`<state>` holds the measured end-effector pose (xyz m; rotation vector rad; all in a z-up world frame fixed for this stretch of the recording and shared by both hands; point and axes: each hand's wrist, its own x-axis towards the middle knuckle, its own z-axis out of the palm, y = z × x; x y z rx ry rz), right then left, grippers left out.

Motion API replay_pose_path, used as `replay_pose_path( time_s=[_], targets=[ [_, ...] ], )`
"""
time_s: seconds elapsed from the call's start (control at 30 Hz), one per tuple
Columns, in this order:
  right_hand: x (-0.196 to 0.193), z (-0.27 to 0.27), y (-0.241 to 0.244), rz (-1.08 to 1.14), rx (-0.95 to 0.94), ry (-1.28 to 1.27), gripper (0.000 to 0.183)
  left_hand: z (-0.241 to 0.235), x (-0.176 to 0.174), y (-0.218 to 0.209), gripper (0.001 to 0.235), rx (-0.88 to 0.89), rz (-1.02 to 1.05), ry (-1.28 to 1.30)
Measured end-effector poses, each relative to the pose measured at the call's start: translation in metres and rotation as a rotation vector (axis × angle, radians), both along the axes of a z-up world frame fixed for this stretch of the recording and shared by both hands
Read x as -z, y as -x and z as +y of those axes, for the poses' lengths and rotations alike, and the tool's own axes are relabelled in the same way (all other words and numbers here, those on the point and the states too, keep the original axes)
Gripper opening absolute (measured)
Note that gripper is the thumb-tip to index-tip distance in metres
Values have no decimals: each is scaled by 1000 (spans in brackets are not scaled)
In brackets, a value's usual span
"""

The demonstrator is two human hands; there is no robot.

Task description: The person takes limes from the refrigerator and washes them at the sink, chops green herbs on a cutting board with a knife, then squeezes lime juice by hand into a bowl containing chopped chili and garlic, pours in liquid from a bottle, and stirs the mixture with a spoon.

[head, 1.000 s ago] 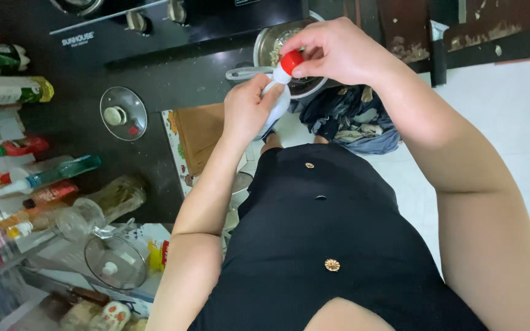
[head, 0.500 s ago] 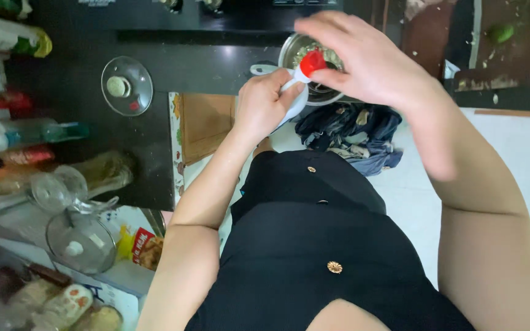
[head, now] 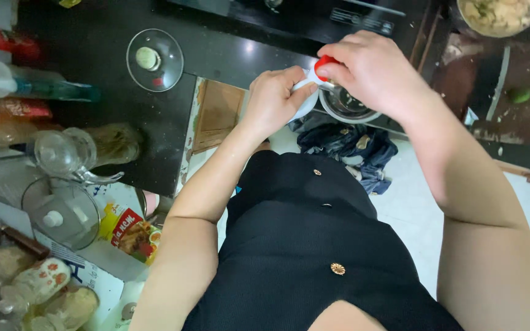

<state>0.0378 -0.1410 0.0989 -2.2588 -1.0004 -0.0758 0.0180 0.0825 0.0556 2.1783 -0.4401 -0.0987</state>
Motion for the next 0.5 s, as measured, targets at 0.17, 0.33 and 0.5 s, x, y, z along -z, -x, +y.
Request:
replay_pose_path(
  time_s=[0.17, 0.33, 0.5],
  targets=[
    [-29, 55, -18, 178, 333, 558, 32, 42, -9, -13, 21, -60, -29, 18],
    [-47, 96, -39, -56, -40, 41, 40, 87, -15, -28, 23, -111, -69, 25],
    [-66, 152, -59, 408, 303, 523, 29, 133, -30, -47, 23, -163, -43, 6]
  ],
)
